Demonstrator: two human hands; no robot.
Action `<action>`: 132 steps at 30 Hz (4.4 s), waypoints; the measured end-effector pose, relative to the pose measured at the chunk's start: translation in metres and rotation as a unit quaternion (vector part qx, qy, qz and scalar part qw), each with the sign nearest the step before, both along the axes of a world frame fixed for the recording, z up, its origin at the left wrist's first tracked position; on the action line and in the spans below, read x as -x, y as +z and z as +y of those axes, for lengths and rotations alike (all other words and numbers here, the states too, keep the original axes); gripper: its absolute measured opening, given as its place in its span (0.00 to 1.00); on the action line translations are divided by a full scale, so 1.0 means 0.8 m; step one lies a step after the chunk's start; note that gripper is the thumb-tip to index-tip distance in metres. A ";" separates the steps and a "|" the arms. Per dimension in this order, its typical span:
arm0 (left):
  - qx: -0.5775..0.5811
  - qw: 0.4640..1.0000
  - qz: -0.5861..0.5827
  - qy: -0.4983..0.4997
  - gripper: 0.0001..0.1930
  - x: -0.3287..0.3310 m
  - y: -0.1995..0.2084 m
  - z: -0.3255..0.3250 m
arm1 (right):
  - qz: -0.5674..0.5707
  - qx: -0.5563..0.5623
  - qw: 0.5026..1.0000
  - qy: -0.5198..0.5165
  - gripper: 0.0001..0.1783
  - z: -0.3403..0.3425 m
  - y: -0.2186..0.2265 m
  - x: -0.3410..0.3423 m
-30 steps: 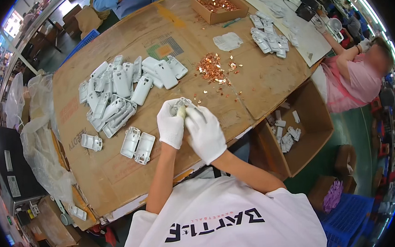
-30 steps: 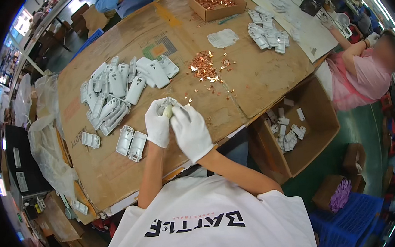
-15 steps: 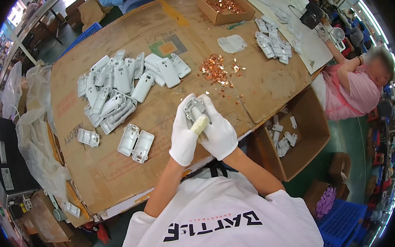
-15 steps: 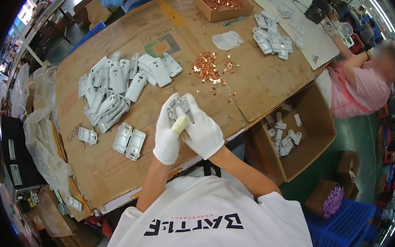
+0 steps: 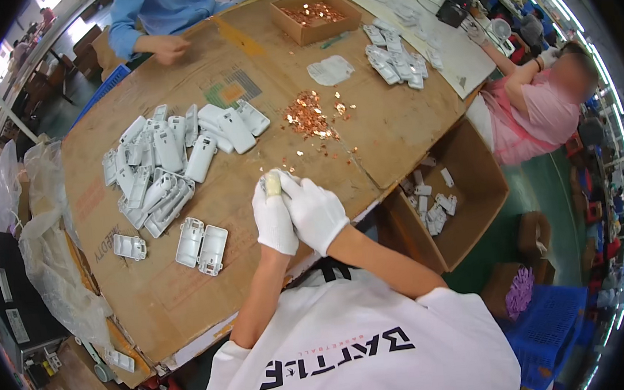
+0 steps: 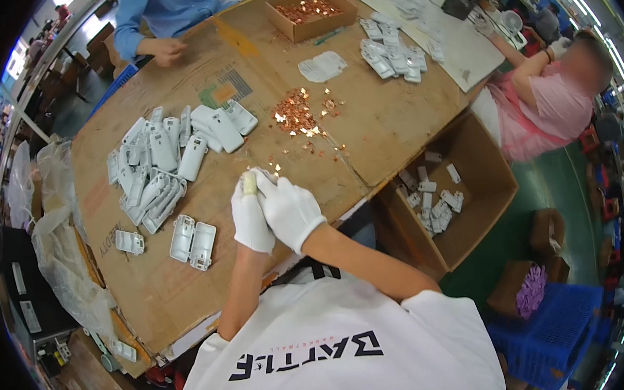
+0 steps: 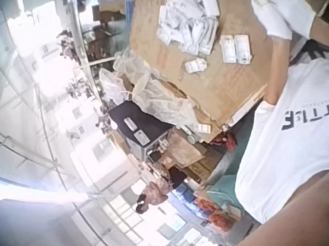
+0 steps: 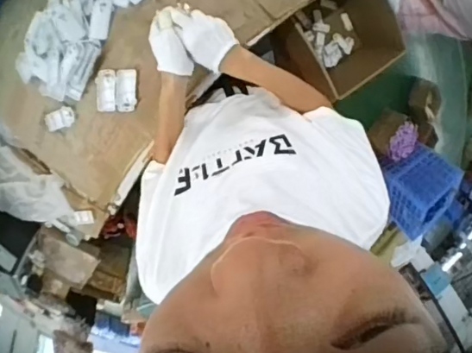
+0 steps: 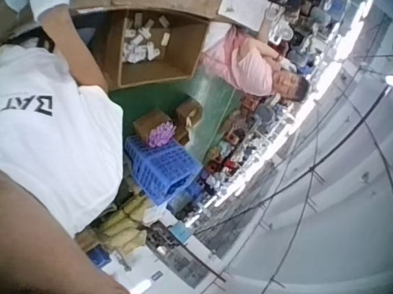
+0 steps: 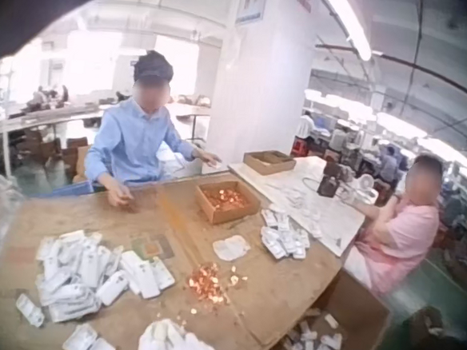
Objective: The person picks up a white plastic housing, inserts small copper contacts into it by hand, and places the assembled unit into a cardboard box.
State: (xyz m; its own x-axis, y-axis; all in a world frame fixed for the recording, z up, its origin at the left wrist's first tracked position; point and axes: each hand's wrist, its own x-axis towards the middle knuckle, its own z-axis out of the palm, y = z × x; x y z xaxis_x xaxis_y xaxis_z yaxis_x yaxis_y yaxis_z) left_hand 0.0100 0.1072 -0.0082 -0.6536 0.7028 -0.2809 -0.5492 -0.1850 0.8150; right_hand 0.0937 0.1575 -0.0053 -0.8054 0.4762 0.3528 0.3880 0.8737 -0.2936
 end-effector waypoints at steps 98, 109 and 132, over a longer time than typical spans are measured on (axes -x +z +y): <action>0.574 0.636 0.514 -0.048 0.43 0.025 0.011 -0.052 | -0.254 -0.012 0.967 0.014 0.10 0.227 0.001 -0.050; 0.235 0.840 0.490 0.011 0.32 0.054 0.022 -0.046 | -0.077 0.030 0.993 -0.079 0.04 0.192 0.057 -0.042; 0.196 0.809 0.553 0.020 0.21 0.025 0.032 -0.069 | 0.038 0.347 0.931 0.104 0.16 0.033 0.037 0.031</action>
State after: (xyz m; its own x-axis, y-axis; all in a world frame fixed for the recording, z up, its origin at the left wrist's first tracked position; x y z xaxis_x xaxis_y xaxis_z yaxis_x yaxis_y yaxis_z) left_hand -0.0103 0.0519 0.0173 -0.6772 0.6737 0.2958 0.5573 0.2071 0.8040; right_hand 0.0690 0.1838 0.0246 -0.8912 0.4469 0.0777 0.1865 0.5172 -0.8353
